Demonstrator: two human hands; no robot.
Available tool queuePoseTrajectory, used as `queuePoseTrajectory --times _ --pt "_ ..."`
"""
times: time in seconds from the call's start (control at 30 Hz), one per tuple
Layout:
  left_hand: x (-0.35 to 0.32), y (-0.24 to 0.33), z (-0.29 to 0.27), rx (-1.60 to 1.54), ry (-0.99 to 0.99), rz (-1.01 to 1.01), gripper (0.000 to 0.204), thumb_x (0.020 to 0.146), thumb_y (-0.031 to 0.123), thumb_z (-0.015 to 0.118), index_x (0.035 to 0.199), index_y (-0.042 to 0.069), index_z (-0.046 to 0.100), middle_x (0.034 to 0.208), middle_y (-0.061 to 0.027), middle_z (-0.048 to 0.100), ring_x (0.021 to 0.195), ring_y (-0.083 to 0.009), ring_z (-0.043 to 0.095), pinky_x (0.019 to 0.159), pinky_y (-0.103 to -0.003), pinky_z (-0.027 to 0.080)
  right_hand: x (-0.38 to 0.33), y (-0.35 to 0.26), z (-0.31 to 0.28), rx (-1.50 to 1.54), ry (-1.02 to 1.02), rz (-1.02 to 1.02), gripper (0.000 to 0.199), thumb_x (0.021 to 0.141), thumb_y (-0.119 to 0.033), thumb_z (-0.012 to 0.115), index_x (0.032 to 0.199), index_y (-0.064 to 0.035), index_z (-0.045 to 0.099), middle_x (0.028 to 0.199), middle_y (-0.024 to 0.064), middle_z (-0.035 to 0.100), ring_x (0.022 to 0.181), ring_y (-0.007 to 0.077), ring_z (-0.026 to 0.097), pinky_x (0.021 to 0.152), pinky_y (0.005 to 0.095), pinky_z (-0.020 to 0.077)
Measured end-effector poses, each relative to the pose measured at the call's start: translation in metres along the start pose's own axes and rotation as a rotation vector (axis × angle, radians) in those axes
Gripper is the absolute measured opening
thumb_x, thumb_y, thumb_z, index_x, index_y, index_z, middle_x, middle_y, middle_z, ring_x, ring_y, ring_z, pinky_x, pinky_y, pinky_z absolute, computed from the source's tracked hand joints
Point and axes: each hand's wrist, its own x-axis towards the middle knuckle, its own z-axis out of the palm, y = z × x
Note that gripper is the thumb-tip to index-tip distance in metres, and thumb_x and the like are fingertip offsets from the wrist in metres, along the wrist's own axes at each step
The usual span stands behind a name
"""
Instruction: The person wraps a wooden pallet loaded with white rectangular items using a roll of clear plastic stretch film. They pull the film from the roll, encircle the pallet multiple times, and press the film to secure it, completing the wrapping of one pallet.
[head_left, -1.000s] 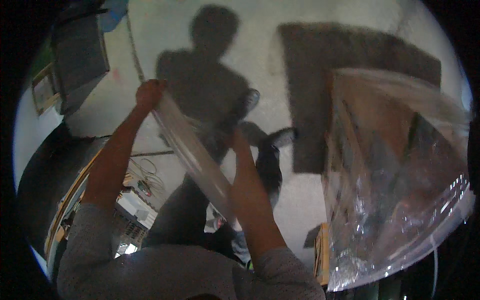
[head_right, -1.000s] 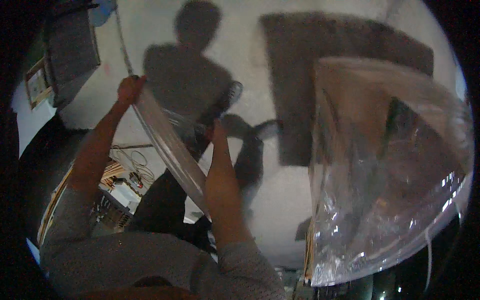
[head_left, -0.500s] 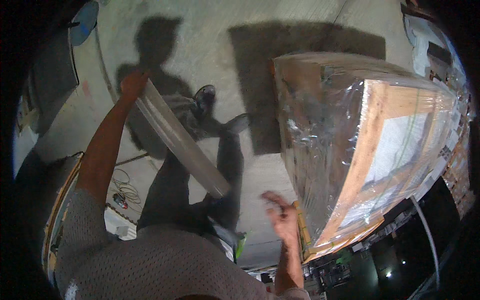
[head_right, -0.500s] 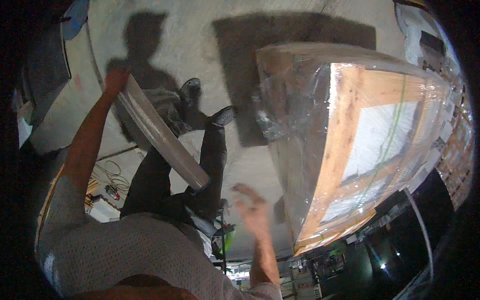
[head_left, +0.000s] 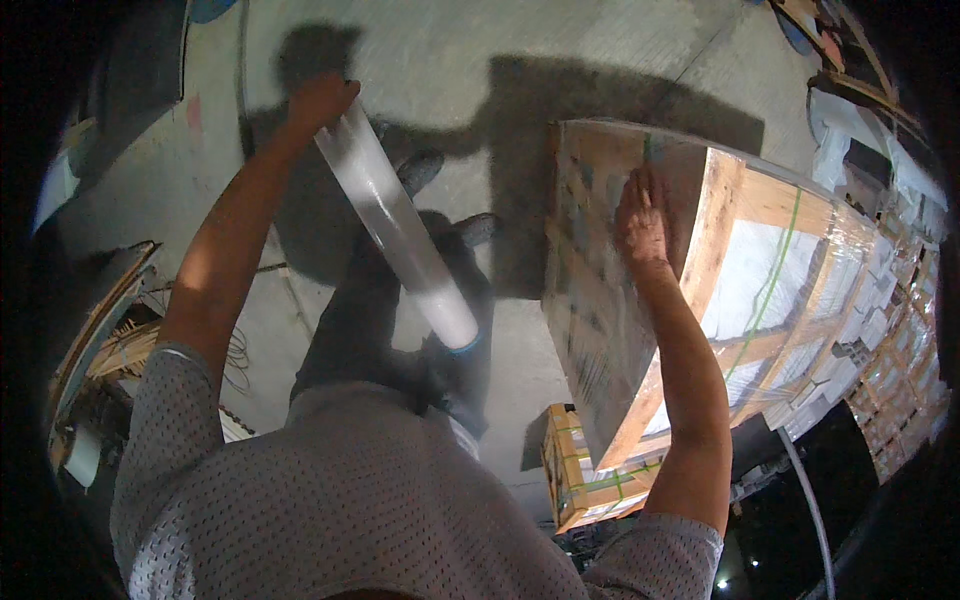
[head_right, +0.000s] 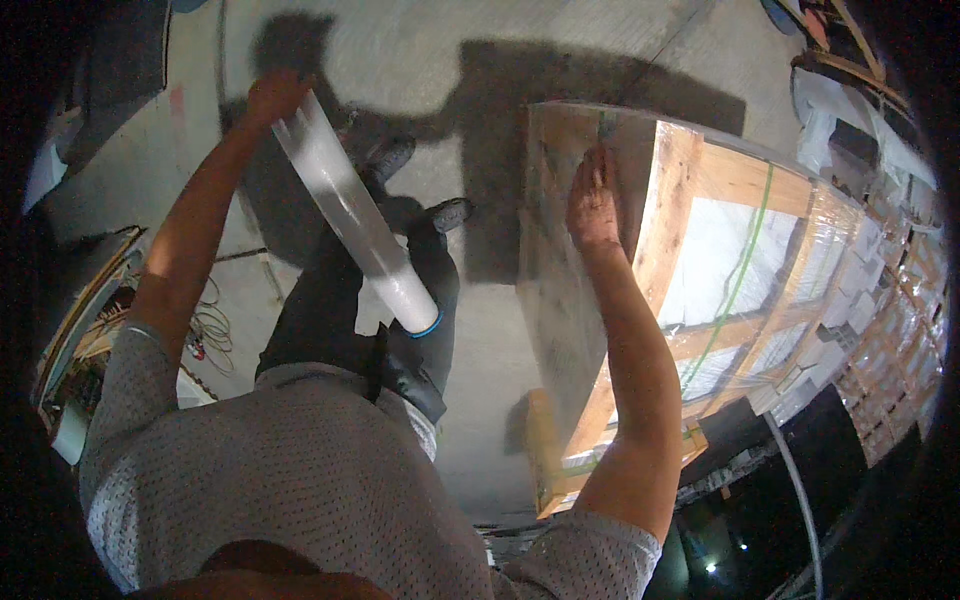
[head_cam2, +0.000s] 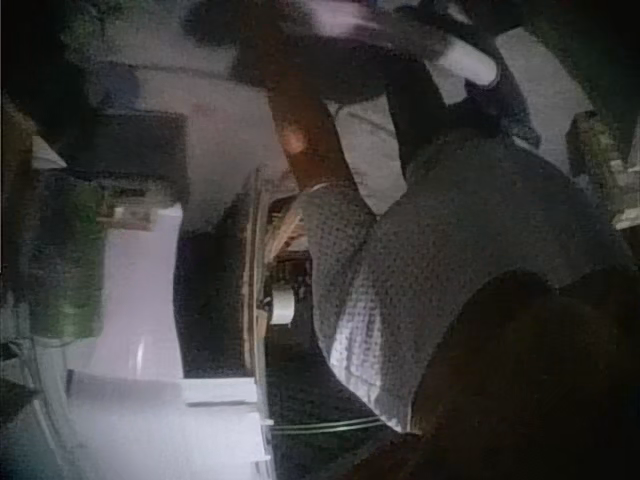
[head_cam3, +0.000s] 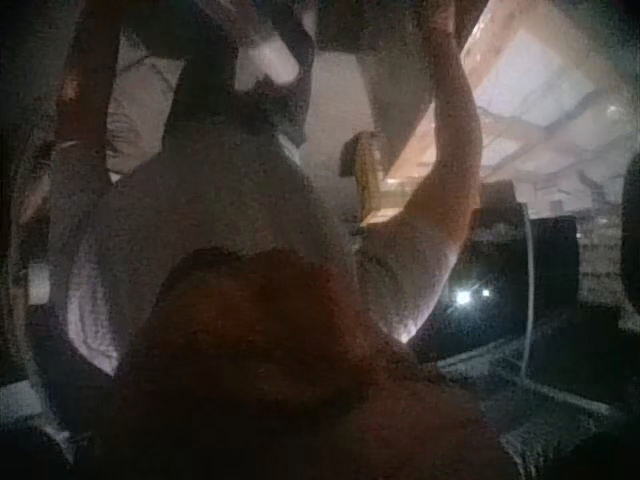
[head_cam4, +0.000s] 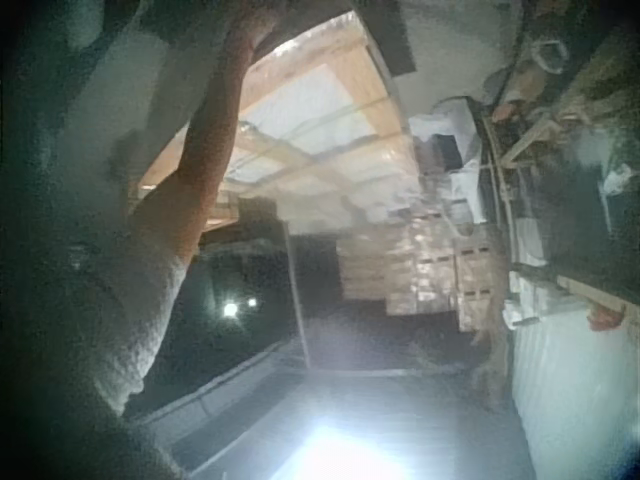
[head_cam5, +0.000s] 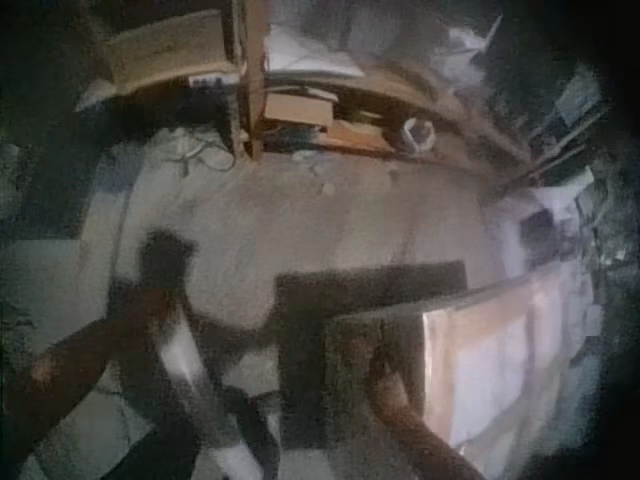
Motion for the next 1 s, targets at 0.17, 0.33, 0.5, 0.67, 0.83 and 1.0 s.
queuePoseTrajectory --times 0.17,0.33,0.5,0.67,0.83,1.0 --pt "-0.016 -0.007 -0.009 -0.060 0.042 0.053 0.052 0.087 0.046 0.050 0.105 -0.001 0.064 0.110 -0.0232 0.064 0.102 -0.0401 0.062 0.087 -0.048 0.049 -0.080 -0.033 0.059 0.229 -0.249 -0.174 0.052 0.093 -0.019 0.045 0.137 0.0078 0.043 0.146 0.0230 0.039 0.138 0.0339 0.032 0.118 0.0452 0.0174" --pt "-0.031 -0.023 -0.025 -0.176 -0.026 0.149 0.058 0.079 0.050 0.058 0.099 -0.003 0.067 0.098 -0.0223 0.067 0.095 -0.0361 0.065 0.083 -0.047 0.050 -0.190 -0.085 0.122 -0.051 -0.220 -0.301 0.050 0.094 -0.009 0.040 0.139 0.0110 0.038 0.148 0.0239 0.036 0.139 0.0377 0.031 0.117 0.0484 0.0210" --pt "-0.049 -0.044 -0.047 -0.377 -0.184 0.286 0.059 0.074 0.050 0.063 0.085 -0.007 0.068 0.082 -0.0243 0.067 0.084 -0.0301 0.067 0.078 -0.046 0.050 -0.286 -0.143 0.163 0.190 -0.291 -0.054 0.052 0.093 -0.006 0.041 0.142 0.0091 0.035 0.151 0.0196 0.034 0.140 0.0307 0.032 0.115 0.0409 0.0288" --pt "-0.083 -0.063 -0.046 -0.460 -0.095 0.141 0.058 0.075 0.046 0.064 0.096 -0.009 0.065 0.089 -0.0249 0.067 0.082 -0.0312 0.066 0.077 -0.046 0.049 -0.356 -0.167 0.130 0.720 -0.679 0.202 0.040 0.093 -0.016 0.043 0.130 -0.0052 0.054 0.139 0.0178 0.048 0.127 0.0319 0.046 0.106 0.0425 0.0367" --pt "-0.121 -0.069 -0.043 -0.487 -0.067 0.003 0.058 0.081 0.043 0.062 0.108 -0.009 0.061 0.103 -0.0255 0.065 0.092 -0.0331 0.064 0.080 -0.047 0.049 -0.261 -0.162 0.085 0.442 -0.485 -0.097 0.035 0.088 -0.021 0.052 0.119 -0.0067 0.061 0.130 0.0174 0.054 0.122 0.0320 0.050 0.104 0.0453 0.0381" --pt "-0.146 -0.068 -0.054 -0.657 -0.119 -0.115 0.058 0.085 0.044 0.063 0.112 -0.007 0.059 0.106 -0.0255 0.063 0.097 -0.0328 0.064 0.083 -0.045 0.049 -0.173 -0.115 0.112 0.316 0.093 -0.006 0.042 0.089 -0.018 0.049 0.126 0.0027 0.055 0.131 0.0234 0.053 0.127 0.0372 0.045 0.109 0.0470 0.0326"
